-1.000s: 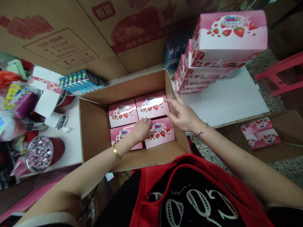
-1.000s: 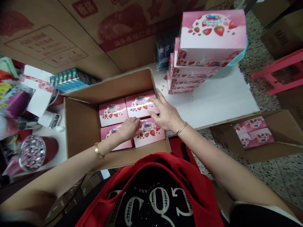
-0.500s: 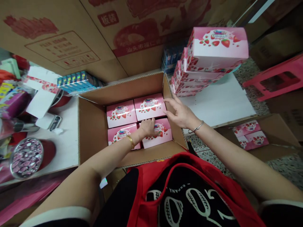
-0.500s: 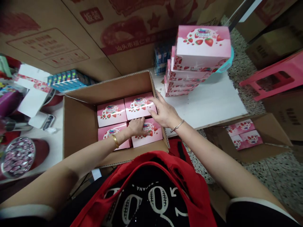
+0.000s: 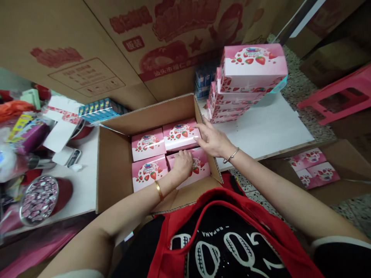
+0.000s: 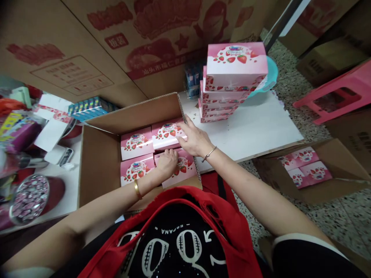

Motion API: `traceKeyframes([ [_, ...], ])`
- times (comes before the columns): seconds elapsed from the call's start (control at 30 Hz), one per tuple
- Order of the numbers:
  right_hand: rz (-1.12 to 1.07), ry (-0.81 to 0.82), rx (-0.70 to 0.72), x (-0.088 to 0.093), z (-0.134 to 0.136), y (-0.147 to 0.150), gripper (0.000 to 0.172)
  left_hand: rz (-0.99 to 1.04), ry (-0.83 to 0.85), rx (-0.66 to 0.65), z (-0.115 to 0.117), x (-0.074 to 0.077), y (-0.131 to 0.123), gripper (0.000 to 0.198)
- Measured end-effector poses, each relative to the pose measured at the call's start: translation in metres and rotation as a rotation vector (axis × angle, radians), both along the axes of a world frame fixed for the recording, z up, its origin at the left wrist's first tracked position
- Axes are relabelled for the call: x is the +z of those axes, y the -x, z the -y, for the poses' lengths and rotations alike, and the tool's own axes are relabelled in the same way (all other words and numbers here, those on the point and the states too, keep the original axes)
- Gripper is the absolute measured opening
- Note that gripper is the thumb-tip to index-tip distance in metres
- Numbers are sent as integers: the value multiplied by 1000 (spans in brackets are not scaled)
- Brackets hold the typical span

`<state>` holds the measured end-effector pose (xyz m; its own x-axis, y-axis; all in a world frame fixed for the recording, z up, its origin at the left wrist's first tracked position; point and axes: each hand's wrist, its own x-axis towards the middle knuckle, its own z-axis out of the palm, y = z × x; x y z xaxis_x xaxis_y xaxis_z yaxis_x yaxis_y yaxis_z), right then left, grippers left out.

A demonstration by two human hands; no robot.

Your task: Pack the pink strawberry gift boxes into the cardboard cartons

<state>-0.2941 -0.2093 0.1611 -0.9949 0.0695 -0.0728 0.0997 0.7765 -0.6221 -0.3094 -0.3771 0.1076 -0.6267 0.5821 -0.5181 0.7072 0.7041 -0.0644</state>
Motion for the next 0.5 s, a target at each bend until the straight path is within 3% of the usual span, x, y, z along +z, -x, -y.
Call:
traceKeyframes([
  [0.13, -27, -62, 8, 4, 0, -3, 45, -6, -8, 11, -1, 6, -6, 37],
  [0.23, -142, -193, 58, 21, 8, 0, 43, 16, -21, 23, -1, 4, -7, 37],
  [0.3, -185, -239, 200, 33, 23, 14, 39, 35, -37, 55, -1, 0, -7, 37],
  [0.37, -92, -220, 411, 38, 47, 38, 33, 43, -81, 107, -1, -5, -7, 43],
  [0.43, 145, -184, 619, 29, 75, 66, 28, 92, -172, 217, -2, -6, -8, 49],
  [0.5, 425, -167, 781, 9, 103, 91, 31, 185, -280, 359, -1, -2, -7, 48],
])
